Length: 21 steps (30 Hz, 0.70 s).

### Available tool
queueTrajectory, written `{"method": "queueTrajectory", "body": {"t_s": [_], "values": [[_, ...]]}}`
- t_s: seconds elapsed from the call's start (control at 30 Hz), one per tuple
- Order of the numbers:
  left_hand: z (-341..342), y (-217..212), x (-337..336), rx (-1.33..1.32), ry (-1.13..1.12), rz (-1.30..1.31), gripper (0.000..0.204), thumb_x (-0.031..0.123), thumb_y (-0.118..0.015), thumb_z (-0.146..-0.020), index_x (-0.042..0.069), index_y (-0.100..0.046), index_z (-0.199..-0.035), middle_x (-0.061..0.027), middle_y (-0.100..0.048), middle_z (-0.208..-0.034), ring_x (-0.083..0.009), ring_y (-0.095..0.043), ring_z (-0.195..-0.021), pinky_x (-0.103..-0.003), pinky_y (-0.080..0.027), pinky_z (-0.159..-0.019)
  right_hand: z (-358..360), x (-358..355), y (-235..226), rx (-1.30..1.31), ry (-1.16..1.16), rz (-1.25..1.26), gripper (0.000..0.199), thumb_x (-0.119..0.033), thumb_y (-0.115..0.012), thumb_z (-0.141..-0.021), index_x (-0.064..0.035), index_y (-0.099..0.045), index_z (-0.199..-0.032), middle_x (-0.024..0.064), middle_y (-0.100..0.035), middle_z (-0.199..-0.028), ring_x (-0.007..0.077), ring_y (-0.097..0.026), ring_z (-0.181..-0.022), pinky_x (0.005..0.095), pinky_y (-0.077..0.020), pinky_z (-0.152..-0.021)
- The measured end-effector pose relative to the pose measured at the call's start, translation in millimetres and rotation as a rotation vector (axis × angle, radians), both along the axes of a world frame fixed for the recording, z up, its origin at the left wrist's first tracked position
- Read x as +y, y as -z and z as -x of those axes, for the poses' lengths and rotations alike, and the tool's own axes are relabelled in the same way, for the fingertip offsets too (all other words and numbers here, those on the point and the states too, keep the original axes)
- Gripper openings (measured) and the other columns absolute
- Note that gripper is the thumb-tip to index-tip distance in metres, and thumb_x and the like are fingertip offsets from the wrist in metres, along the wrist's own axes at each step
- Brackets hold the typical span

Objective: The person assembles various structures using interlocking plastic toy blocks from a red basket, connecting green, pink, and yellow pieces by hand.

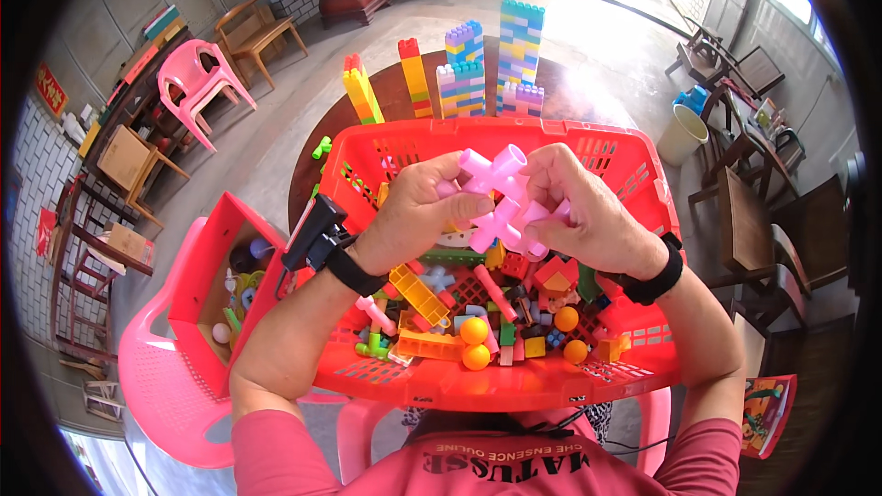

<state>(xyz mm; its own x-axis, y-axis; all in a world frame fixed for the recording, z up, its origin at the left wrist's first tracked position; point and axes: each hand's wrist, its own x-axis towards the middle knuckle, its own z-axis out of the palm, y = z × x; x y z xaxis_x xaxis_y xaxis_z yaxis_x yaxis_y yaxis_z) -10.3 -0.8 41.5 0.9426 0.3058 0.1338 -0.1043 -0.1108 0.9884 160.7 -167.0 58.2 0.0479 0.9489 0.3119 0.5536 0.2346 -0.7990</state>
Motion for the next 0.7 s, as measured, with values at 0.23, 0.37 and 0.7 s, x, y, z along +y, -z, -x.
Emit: {"method": "queueTrajectory", "body": {"t_s": [0.23,0.37,0.7], "values": [[0.3,-1.9,-8.9,-0.047,0.014,0.073,0.03,0.017,-0.068,-0.09,0.004,-0.061,-0.115,0.0009,-0.065,-0.096,-0.0029,-0.06,-0.083,-0.02,-0.05,-0.07,8.8,4.4,6.9,0.136,0.145,-0.134,0.029,-0.003,-0.07,-0.079,-0.0029,-0.051,-0.101,0.0044,-0.059,-0.084,0.0093,-0.058,-0.073,0.025,-0.0477,-0.063],[0.5,-3.7,-13.2,-0.055,0.035,0.147,0.031,0.019,-0.069,-0.09,0.004,-0.06,-0.116,0.0007,-0.065,-0.095,-0.0031,-0.059,-0.079,-0.019,-0.049,-0.066,11.9,0.6,3.5,0.148,0.18,-0.128,0.024,-0.003,-0.07,-0.08,-0.0035,-0.052,-0.096,0.003,-0.059,-0.082,0.0073,-0.056,-0.068,0.023,-0.0464,-0.059],[6.0,-11.1,-22.8,-0.035,0.157,0.192,0.026,0.016,-0.069,-0.089,0.002,-0.062,-0.11,-0.0015,-0.065,-0.088,-0.0047,-0.056,-0.063,-0.019,-0.044,-0.055,18.5,-5.1,2.9,-0.131,0.208,-0.359,0.03,-0.007,-0.073,-0.081,-0.0032,-0.049,-0.098,0.0028,-0.054,-0.075,0.0087,-0.053,-0.063,0.0238,-0.0439,-0.055]]}}
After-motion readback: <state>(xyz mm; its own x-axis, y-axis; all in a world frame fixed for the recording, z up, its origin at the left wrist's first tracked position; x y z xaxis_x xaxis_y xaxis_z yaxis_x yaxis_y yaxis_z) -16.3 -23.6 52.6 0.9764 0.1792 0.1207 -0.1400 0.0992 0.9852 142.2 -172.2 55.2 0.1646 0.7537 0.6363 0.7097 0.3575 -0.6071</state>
